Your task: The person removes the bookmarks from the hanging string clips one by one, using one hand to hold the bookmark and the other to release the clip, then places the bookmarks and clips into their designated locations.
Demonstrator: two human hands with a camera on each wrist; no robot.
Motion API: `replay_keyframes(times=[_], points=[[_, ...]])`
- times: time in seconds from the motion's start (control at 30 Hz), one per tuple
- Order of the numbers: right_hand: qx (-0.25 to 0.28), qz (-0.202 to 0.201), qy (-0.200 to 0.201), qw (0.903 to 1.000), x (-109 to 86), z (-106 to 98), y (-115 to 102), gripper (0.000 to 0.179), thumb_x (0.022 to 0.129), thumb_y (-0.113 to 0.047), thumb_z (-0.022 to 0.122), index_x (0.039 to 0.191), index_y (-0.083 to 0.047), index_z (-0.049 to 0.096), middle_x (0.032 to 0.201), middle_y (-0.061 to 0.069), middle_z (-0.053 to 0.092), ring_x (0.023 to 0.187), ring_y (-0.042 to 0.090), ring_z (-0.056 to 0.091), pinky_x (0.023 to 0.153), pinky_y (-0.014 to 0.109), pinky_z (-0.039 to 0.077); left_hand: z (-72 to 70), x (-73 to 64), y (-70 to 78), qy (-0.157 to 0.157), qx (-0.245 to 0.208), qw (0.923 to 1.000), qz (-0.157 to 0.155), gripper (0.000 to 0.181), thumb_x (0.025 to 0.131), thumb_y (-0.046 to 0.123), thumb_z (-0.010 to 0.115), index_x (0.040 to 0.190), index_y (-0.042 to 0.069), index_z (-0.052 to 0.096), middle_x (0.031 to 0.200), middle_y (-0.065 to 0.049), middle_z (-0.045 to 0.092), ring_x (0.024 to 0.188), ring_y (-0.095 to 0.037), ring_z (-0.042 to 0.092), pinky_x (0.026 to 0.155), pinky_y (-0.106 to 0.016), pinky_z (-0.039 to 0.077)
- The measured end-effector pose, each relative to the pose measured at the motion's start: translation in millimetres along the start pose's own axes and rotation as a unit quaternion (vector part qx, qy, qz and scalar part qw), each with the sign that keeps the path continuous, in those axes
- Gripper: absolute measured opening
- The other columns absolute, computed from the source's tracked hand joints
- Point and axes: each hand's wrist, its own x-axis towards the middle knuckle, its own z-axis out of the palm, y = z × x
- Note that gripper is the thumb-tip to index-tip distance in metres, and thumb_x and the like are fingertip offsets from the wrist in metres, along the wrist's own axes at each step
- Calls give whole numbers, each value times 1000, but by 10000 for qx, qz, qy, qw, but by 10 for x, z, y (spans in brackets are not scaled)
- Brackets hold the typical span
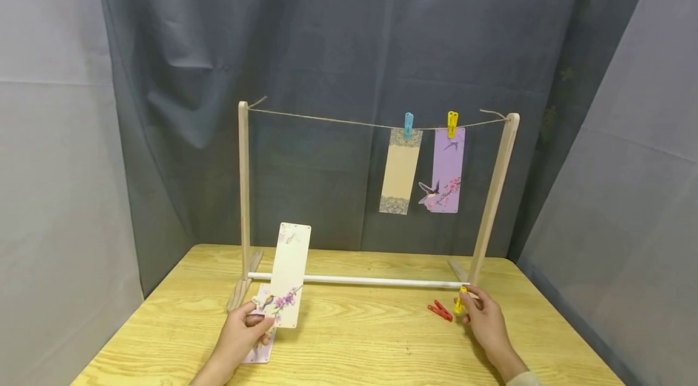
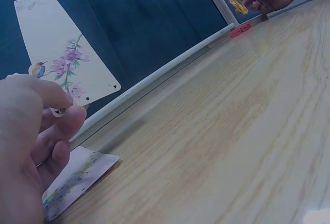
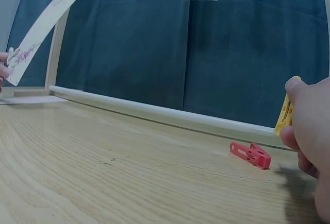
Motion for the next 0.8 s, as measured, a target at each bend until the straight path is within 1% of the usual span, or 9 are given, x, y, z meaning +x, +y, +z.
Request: replay_keyframes(times=[0.17, 0.3, 0.33, 0.37, 0.43, 0.5, 0.57, 0.7, 0.8], points=[[-439, -150, 23, 9989, -12, 36, 42, 38, 108, -22, 59, 140, -3, 56, 110, 21, 73, 63, 17, 63, 54, 24, 50, -19, -37, -17, -115, 34, 9999, 73, 24, 91, -1, 75, 90, -4, 51, 80, -25, 69, 54, -18, 62, 51, -22, 46], [-972, -264, -53, 9949, -4, 45, 69, 40, 107, -20, 61, 143, -3, 55, 112, 22, 71, 64, 18, 65, 55, 25, 51, -46, -74, 0, -201, 78, 9997, 102, 29, 92, -1, 74, 85, -3, 46, 79, -23, 69, 54, -18, 63, 51, -23, 47], [-1151, -302, -86, 9929, -1, 45, 78, 41, 107, -20, 61, 144, -3, 54, 114, 23, 71, 68, 20, 66, 56, 28, 52, -55, -86, 7, -230, 94, 9996, 115, 32, 93, 0, 74, 84, -3, 44, 78, -23, 69, 54, -17, 63, 51, -23, 47], [-1350, -351, -103, 9902, 1, 45, 86, 42, 107, -19, 61, 144, -2, 54, 115, 24, 70, 74, 23, 68, 61, 31, 54, -65, -99, 17, -266, 84, 9996, 110, 34, 93, 0, 74, 83, -3, 42, 78, -22, 69, 54, -17, 64, 50, -23, 48], [-1719, -478, -157, 9838, 10, 45, 106, 45, 106, -17, 63, 145, 0, 52, 116, 26, 69, 88, 32, 71, 73, 41, 57, -88, -123, 32, -348, 65, 9993, 132, 35, 93, 0, 74, 83, -5, 41, 77, -22, 68, 54, -17, 64, 50, -23, 48], [-2006, -581, -188, 9778, 12, 44, 124, 48, 104, -15, 64, 146, 2, 51, 116, 27, 68, 101, 41, 68, 85, 53, 55, -111, -143, 45, -441, 60, 9988, 179, 31, 94, 0, 73, 86, -7, 44, 78, -22, 69, 55, -17, 64, 51, -23, 49], [-2236, -689, -198, 9720, 11, 44, 140, 50, 102, -12, 66, 147, 4, 50, 115, 28, 68, 111, 48, 64, 94, 62, 49, -134, -157, 49, -529, 64, 9984, 204, 34, 95, 0, 73, 87, -10, 41, 76, -22, 68, 55, -17, 64, 51, -23, 49], [-2477, -858, -183, 9649, -6, 40, 154, 53, 100, -9, 66, 148, 6, 48, 114, 29, 68, 110, 50, 63, 93, 65, 47, -170, -183, 59, -640, 120, 9977, 210, 44, 95, -1, 72, 85, -12, 30, 73, -21, 67, 55, -16, 63, 52, -23, 50], [-2567, -946, -134, 9618, -24, 36, 157, 53, 99, -8, 68, 147, 6, 49, 113, 29, 68, 107, 50, 64, 91, 65, 48, -189, -204, 72, -650, 153, 9976, 202, 39, 95, -1, 71, 84, -8, 34, 77, -22, 69, 55, -15, 63, 54, -23, 53]])
